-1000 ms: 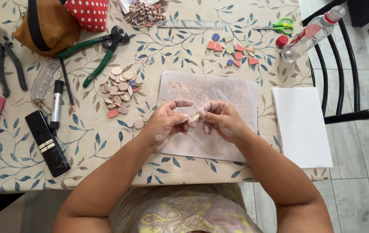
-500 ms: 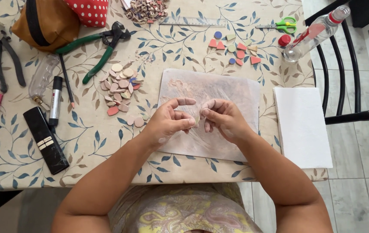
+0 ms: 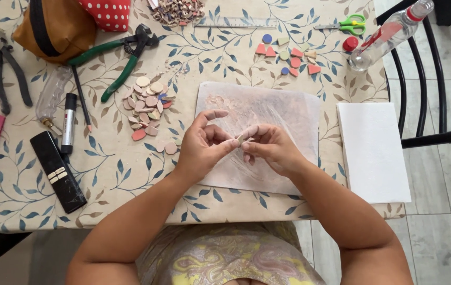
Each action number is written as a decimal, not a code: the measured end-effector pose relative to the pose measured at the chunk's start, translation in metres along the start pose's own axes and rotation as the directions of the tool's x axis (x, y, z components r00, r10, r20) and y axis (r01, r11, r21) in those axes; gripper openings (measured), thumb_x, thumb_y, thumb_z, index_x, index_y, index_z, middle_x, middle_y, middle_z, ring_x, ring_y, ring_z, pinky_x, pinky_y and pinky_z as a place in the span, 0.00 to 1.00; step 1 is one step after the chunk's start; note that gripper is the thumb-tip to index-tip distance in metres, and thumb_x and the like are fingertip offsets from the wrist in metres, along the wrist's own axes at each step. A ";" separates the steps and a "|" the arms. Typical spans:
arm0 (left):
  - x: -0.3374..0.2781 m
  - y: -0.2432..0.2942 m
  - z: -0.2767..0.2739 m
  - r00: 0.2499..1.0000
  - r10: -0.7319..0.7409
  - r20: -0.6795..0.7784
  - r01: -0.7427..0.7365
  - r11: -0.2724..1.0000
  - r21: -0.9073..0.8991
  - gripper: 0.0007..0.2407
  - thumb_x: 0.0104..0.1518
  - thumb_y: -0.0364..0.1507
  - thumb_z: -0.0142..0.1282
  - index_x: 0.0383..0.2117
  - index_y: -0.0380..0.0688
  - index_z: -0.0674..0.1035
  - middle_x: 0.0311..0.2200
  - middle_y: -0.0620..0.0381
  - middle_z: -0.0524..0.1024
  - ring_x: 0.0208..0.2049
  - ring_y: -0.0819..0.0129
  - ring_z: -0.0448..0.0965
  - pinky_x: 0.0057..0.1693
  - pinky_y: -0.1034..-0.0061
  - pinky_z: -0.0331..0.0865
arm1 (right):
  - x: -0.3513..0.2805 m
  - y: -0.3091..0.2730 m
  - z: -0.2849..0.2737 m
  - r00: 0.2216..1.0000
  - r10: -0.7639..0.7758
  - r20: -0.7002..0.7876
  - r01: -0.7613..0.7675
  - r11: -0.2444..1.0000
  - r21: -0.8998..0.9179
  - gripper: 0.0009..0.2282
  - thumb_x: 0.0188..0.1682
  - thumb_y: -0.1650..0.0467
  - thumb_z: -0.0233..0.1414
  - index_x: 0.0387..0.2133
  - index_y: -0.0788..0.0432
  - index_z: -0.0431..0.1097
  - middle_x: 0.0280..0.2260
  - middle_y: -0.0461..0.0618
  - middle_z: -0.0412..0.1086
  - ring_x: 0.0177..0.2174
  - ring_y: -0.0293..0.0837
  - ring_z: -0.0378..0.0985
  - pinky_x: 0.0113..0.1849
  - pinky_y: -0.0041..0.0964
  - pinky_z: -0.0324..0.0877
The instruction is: Sanding small wooden craft pieces by rubbing them against a sheet of sandpaper on a table.
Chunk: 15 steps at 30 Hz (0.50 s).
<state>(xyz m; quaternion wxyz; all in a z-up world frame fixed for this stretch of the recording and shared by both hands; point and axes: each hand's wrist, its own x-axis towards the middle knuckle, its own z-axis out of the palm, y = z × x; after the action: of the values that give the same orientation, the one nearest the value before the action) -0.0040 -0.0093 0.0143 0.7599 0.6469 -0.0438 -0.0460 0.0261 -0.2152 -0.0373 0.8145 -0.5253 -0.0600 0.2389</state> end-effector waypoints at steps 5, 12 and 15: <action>0.000 -0.004 0.000 1.000 0.017 0.016 -0.017 1.000 0.000 0.25 0.50 0.21 0.67 0.55 0.37 0.69 0.24 0.47 0.80 0.27 0.71 0.79 0.40 0.81 0.75 | 0.000 -0.001 0.001 1.000 -0.015 -0.006 0.015 1.000 -0.010 0.09 0.42 0.84 0.57 0.36 0.76 0.72 0.24 0.61 0.74 0.21 0.51 0.81 0.22 0.38 0.77; -0.001 -0.008 0.000 0.998 0.058 0.026 -0.059 0.997 0.041 0.22 0.52 0.22 0.66 0.54 0.40 0.73 0.24 0.48 0.80 0.28 0.73 0.79 0.40 0.80 0.75 | -0.003 -0.011 0.009 0.998 -0.063 -0.014 0.061 0.992 -0.107 0.05 0.43 0.83 0.58 0.32 0.77 0.72 0.21 0.64 0.74 0.20 0.52 0.82 0.23 0.40 0.79; -0.001 -0.009 0.001 0.997 0.068 0.047 -0.071 0.995 0.074 0.18 0.53 0.22 0.64 0.51 0.42 0.78 0.25 0.50 0.81 0.27 0.74 0.79 0.40 0.82 0.75 | -0.004 -0.009 0.008 0.996 -0.080 -0.025 0.077 0.990 -0.117 0.05 0.44 0.83 0.58 0.31 0.78 0.72 0.20 0.63 0.73 0.19 0.51 0.81 0.22 0.40 0.79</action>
<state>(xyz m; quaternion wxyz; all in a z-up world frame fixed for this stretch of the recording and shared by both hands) -0.0054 -0.0111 0.0053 0.7350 0.6719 -0.0846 -0.0323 0.0228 -0.2131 -0.0247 0.7921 -0.5724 -0.0825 0.1950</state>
